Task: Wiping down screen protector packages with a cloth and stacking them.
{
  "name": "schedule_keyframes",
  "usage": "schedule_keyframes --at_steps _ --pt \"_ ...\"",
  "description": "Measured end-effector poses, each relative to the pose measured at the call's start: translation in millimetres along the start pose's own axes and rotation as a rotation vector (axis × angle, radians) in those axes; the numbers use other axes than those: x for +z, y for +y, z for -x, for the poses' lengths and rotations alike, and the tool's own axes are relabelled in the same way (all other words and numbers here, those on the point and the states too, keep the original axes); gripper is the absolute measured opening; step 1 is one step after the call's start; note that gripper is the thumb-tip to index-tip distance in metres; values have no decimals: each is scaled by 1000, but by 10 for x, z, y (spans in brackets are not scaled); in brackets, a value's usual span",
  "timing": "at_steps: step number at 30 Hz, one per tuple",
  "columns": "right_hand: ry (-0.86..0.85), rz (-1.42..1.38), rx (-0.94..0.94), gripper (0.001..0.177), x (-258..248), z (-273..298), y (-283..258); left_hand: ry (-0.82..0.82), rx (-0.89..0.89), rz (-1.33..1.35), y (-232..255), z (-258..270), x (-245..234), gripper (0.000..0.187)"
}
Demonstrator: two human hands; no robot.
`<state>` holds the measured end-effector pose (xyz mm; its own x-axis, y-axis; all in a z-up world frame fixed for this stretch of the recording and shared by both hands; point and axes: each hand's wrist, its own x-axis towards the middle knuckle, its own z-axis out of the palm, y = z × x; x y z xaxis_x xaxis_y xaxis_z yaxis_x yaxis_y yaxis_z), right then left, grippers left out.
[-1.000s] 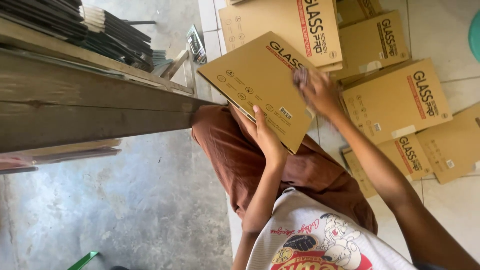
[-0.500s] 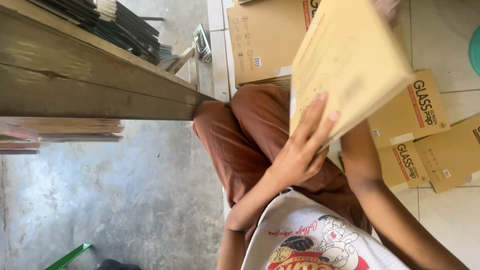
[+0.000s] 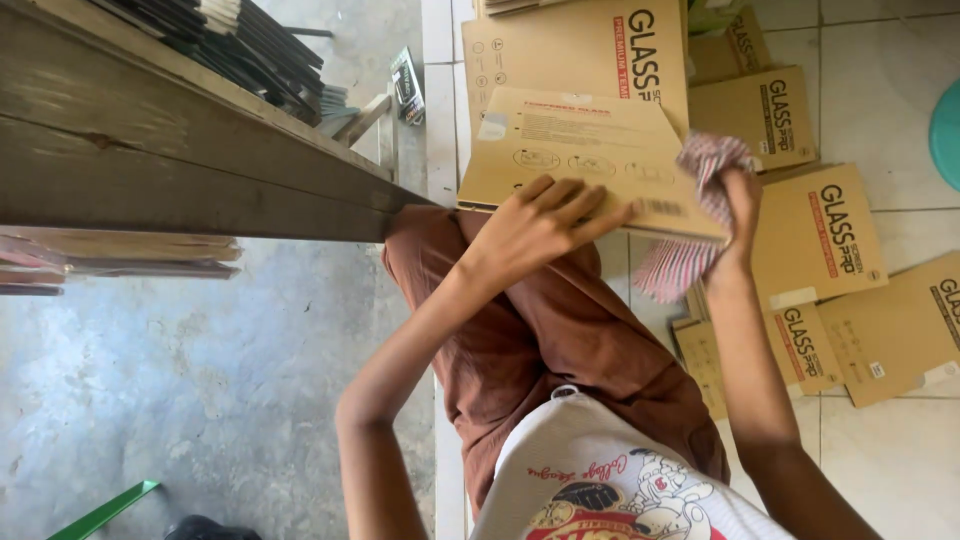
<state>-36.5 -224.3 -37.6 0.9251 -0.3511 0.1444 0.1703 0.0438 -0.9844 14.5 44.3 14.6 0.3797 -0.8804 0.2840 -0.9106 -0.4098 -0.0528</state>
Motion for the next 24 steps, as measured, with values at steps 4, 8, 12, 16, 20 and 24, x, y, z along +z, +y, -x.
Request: schedule_keyframes --at_steps 4,8,12,16,20,24 --pt "-246 -10 238 29 146 264 -424 125 -4 -65 -133 237 -347 62" --pt "-625 509 -389 36 602 199 -893 234 -134 68 -229 387 -351 45" --pt "-792 221 -134 35 775 -116 -650 415 -336 188 -85 459 195 39" --pt "-778 -40 290 40 892 -362 -250 749 -624 454 265 137 522 51" --pt "-797 244 -2 46 1037 -565 305 1266 -887 790 465 -330 264 69" --pt "-602 651 310 52 866 -893 1025 1584 -987 1213 418 -364 92 79"
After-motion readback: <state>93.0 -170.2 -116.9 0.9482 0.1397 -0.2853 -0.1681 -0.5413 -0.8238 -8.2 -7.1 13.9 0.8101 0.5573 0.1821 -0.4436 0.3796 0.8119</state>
